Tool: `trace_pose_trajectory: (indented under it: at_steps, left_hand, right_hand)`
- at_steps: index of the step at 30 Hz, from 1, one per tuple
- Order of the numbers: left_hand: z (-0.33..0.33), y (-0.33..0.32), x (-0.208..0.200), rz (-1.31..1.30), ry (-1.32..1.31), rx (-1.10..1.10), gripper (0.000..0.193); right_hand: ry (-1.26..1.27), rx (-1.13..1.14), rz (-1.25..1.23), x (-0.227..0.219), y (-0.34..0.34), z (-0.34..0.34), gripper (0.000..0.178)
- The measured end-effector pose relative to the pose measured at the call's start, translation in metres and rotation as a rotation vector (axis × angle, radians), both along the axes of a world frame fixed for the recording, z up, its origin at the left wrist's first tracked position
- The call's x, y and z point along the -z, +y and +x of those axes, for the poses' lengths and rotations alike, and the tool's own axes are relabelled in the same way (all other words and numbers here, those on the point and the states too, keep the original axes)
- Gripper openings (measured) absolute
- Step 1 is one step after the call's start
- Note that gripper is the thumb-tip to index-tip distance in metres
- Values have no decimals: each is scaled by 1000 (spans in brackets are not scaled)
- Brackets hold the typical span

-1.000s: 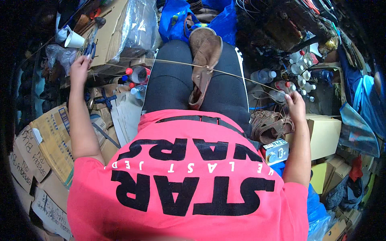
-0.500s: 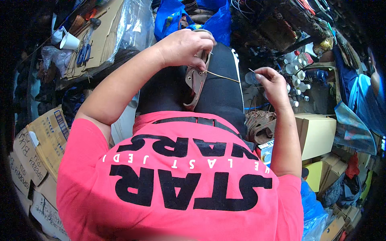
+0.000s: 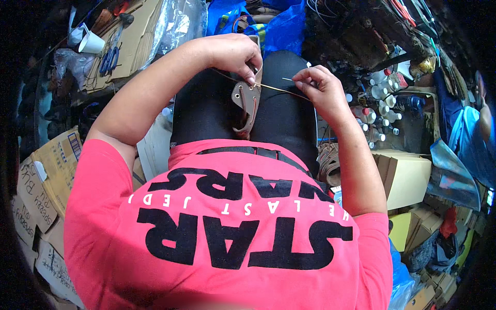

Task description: The recorder is hand-stitching and assembling a leather shoe upper using a needle, thread, and scissors.

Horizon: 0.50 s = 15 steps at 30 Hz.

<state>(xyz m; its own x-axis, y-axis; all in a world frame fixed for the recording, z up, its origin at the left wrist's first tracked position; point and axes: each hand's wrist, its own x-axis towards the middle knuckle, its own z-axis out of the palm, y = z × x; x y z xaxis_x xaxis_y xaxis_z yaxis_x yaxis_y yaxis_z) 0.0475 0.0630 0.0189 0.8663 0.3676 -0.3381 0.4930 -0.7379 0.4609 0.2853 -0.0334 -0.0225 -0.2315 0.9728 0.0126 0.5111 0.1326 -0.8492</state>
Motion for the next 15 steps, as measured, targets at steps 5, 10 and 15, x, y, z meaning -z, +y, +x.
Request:
trace_pose_trajectory:
  at_steps: [5, 10, 15]
  left_hand:
    - [4, 3, 15, -228, -9, -113, 26]
    - [9, 9, 44, -370, -144, -84, 20]
    - [5, 6, 52, -377, -316, -82, 18]
  right_hand:
    - [-2, -8, 0, 0, -1, 2, 8]
    - [-66, -62, 15, -1, 1, -9, 9]
    - [-149, -100, 25, -3, 3, -21, 10]
